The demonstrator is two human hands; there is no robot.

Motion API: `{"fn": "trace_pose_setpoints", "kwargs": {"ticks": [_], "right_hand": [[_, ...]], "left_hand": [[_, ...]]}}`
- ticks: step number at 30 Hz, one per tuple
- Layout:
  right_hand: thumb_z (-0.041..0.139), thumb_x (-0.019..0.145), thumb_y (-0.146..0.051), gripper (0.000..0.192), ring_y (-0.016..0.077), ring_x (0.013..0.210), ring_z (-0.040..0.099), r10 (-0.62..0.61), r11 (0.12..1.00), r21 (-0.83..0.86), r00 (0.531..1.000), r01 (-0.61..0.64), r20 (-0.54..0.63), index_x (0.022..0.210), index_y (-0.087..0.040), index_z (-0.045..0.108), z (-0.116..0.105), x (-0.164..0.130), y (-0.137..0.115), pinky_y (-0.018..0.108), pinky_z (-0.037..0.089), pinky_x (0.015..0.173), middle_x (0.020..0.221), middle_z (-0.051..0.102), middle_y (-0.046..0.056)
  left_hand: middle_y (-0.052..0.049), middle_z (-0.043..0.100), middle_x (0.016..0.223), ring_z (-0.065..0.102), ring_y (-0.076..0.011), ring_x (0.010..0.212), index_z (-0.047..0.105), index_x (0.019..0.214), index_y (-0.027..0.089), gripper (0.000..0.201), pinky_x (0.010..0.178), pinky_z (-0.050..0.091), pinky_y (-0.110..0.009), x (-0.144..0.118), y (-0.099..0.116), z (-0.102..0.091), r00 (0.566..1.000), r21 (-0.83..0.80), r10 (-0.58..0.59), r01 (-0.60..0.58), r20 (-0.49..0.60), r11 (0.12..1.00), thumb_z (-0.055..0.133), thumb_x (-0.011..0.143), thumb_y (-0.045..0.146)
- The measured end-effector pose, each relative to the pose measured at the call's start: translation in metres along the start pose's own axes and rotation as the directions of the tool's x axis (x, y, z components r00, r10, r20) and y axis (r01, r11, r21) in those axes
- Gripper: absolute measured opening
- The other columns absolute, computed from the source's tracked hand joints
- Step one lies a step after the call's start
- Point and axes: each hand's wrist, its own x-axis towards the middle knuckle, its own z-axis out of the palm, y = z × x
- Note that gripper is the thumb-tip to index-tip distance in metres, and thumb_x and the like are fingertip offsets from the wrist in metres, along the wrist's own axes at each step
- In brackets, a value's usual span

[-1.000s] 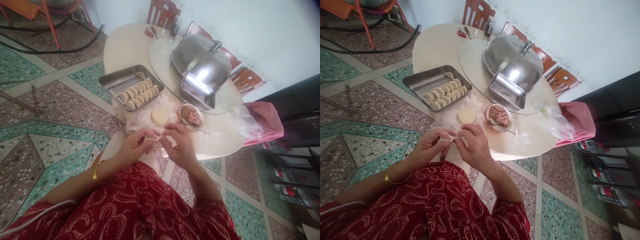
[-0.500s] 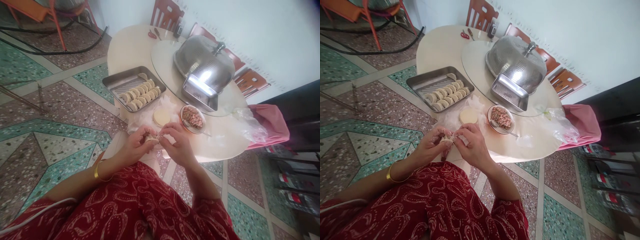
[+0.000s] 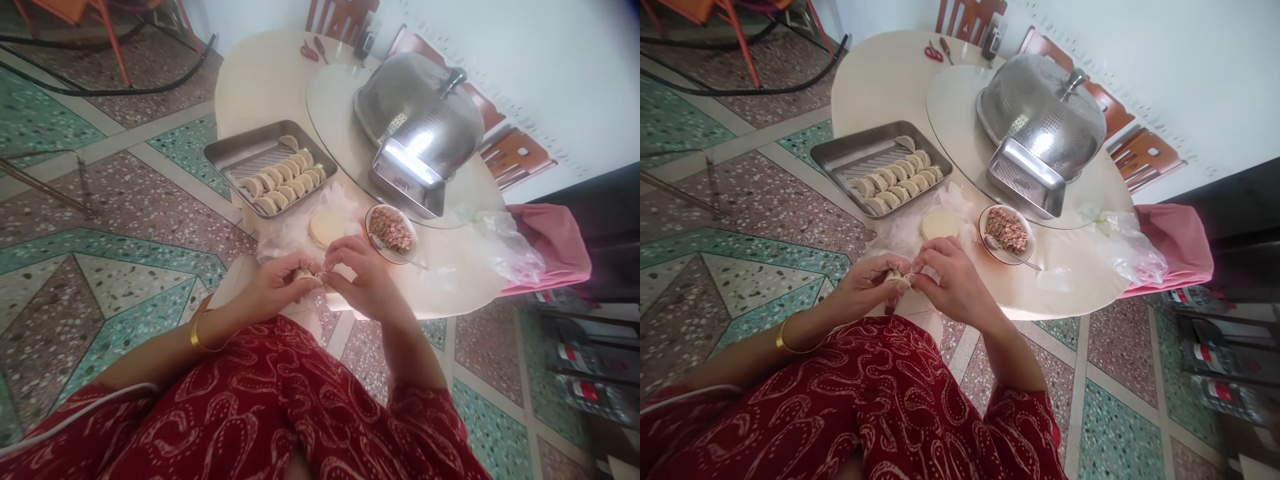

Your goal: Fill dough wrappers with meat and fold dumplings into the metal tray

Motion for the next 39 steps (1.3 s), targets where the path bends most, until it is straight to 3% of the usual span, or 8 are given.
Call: {"fn": "trace_pose_setpoints", "kwargs": {"ticks": [5, 14, 17, 21, 27, 32, 35, 39], "right_hand": [[0.062, 0.088, -0.021, 0.005, 0.0165, 0.096, 0.06, -0.008, 0.996, 0.093, 0.995, -0.001, 0.104, 0.086, -0.024, 0.063, -0.005, 0.005, 0.009, 0.035, 0.05, 0.087, 0.098, 0.066, 0.0], [0.055, 0.094, -0.025, 0.013, 0.0172, 0.098, 0.061, -0.052, 0.995, 0.089, 0.998, 0.049, 0.025, 0.093, -0.025, 0.068, 0.0, 0.001, 0.002, 0.037, 0.051, 0.088, 0.102, 0.068, 0.002], [0.057, 0.092, -0.023, 0.014, 0.0179, 0.102, 0.062, 0.03, 0.994, 0.105, 0.993, -0.018, -0.114, 0.099, -0.028, 0.068, 0.0, -0.007, 0.005, 0.039, 0.051, 0.091, 0.106, 0.067, 0.002], [0.06, 0.088, -0.022, 0.013, 0.0185, 0.1, 0.063, 0.177, 0.979, 0.149, 0.94, -0.138, -0.291, 0.097, -0.027, 0.068, 0.006, -0.026, 0.009, 0.041, 0.051, 0.091, 0.103, 0.066, 0.002], [0.061, 0.081, -0.02, 0.009, 0.0162, 0.087, 0.063, 0.356, 0.913, 0.304, 0.898, -0.274, -0.259, 0.087, -0.022, 0.067, 0.026, -0.042, 0.008, 0.033, 0.052, 0.081, 0.091, 0.066, 0.003], [0.061, 0.079, -0.021, 0.004, 0.0152, 0.08, 0.061, 0.384, 0.894, 0.333, 0.894, -0.299, -0.229, 0.08, -0.022, 0.065, 0.028, -0.04, 0.003, 0.03, 0.051, 0.072, 0.084, 0.065, 0.001], [0.06, 0.079, -0.021, 0.005, 0.0162, 0.081, 0.061, 0.394, 0.899, 0.301, 0.89, -0.319, -0.231, 0.077, -0.022, 0.065, 0.027, -0.038, 0.001, 0.028, 0.05, 0.066, 0.084, 0.065, 0.002], [0.059, 0.079, -0.019, 0.008, 0.0166, 0.081, 0.061, 0.372, 0.914, 0.268, 0.89, -0.304, -0.262, 0.074, -0.021, 0.064, 0.027, -0.035, 0.002, 0.031, 0.051, 0.072, 0.081, 0.065, 0.002]], "left_hand": [[0.006, 0.056, 0.06, 0.054, -0.0081, 0.049, 0.058, 0.09, 0.018, 0.018, 0.048, 0.046, -0.019, -0.001, -0.003, 0.0, 0.998, -0.029, -0.056, 0.055, -0.037, 0.998, 0.065, 0.086, 0.033], [0.004, 0.059, 0.059, 0.056, -0.0092, 0.049, 0.063, 0.101, 0.017, 0.025, 0.047, 0.049, -0.02, 0.0, -0.005, 0.0, 0.995, -0.032, -0.024, 0.021, -0.096, 0.999, 0.068, 0.086, 0.037], [0.002, 0.062, 0.065, 0.056, -0.009, 0.049, 0.066, 0.099, 0.016, 0.025, 0.048, 0.049, -0.02, -0.001, -0.002, 0.001, 0.993, 0.016, -0.021, 0.023, -0.12, 1.0, 0.066, 0.086, 0.038], [-0.001, 0.066, 0.074, 0.056, -0.0082, 0.05, 0.068, 0.094, 0.015, 0.024, 0.048, 0.049, -0.02, -0.001, -0.002, 0.002, 0.988, 0.052, 0.012, -0.004, -0.151, 0.999, 0.066, 0.087, 0.038], [-0.001, 0.066, 0.081, 0.056, -0.0065, 0.051, 0.064, 0.091, 0.016, 0.021, 0.049, 0.049, -0.019, 0.001, -0.002, 0.006, 0.988, 0.074, 0.046, -0.035, -0.148, 0.997, 0.065, 0.087, 0.036], [0.002, 0.063, 0.072, 0.057, -0.0081, 0.052, 0.065, 0.099, 0.017, 0.022, 0.051, 0.05, -0.018, 0.001, -0.004, 0.007, 0.989, 0.111, 0.03, -0.014, -0.143, 0.994, 0.064, 0.087, 0.036], [0.0, 0.065, 0.078, 0.057, -0.0081, 0.052, 0.063, 0.095, 0.016, 0.024, 0.05, 0.05, -0.019, 0.001, -0.007, 0.007, 0.991, 0.098, 0.022, -0.009, -0.134, 0.995, 0.064, 0.087, 0.039], [-0.001, 0.066, 0.083, 0.056, -0.0067, 0.051, 0.061, 0.093, 0.017, 0.023, 0.051, 0.05, -0.019, 0.002, -0.009, 0.007, 0.993, 0.111, 0.046, -0.034, -0.109, 0.993, 0.062, 0.089, 0.039]]}}
